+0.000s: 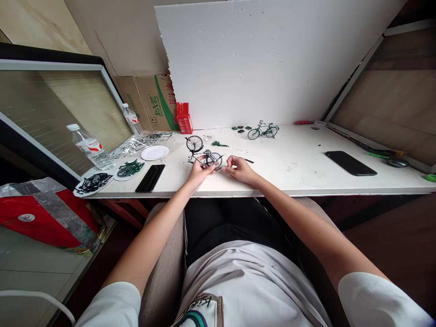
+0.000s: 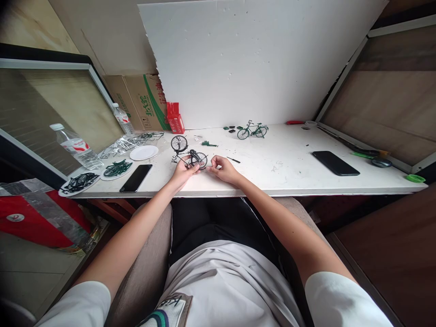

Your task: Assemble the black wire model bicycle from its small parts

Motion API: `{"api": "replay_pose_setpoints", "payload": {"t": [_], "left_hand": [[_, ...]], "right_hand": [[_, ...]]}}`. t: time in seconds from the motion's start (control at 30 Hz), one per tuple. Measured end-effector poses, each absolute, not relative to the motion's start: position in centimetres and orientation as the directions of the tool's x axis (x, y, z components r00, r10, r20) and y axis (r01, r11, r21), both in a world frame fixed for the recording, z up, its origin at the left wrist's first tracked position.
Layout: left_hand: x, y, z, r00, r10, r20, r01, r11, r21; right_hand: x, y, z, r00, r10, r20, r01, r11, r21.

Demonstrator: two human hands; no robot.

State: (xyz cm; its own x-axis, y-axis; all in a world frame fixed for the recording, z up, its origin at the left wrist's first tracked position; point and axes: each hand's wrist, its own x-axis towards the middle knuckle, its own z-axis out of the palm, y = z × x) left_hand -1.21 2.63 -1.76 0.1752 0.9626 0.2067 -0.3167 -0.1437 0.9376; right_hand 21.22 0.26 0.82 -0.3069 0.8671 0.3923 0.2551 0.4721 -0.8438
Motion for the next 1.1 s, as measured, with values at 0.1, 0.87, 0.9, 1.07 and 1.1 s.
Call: {"api": "replay_pose_setpoints", "payload": {"t": [0.1, 0.87, 0.9, 1.07, 1.1], "left_hand": [[-1.2, 2.59, -1.7, 0.178, 0.962, 0.207, -0.315, -0.143, 0.938], [-1.35, 2.14, -1.14, 0.206, 0.96, 0.189, -0.261, -0.132, 0.956], [-1.36, 2.17, -1.17, 0.212, 0.959, 0.187, -0.253, -0.131, 0.958], [-1.35, 2.18, -1.11, 0.225, 0.955, 0.194, -0.222, -0.144, 0.964], [-1.32, 2.14, -1.06, 0.222, 0.955, 0.195, -0.219, -0.146, 0.965]], "right_hand": [[21.17, 0.13, 0.94, -0.307, 0.87, 0.385, 0.252, 0.465, -0.849], [20.95, -0.08, 1.11, -0.293, 0.877, 0.381, 0.27, 0.458, -0.847], [20.94, -0.09, 1.1, -0.292, 0.878, 0.381, 0.273, 0.458, -0.846], [20.91, 0.01, 0.99, -0.271, 0.878, 0.394, 0.261, 0.461, -0.848], [20.88, 0.03, 0.98, -0.26, 0.878, 0.403, 0.253, 0.464, -0.849]]}}
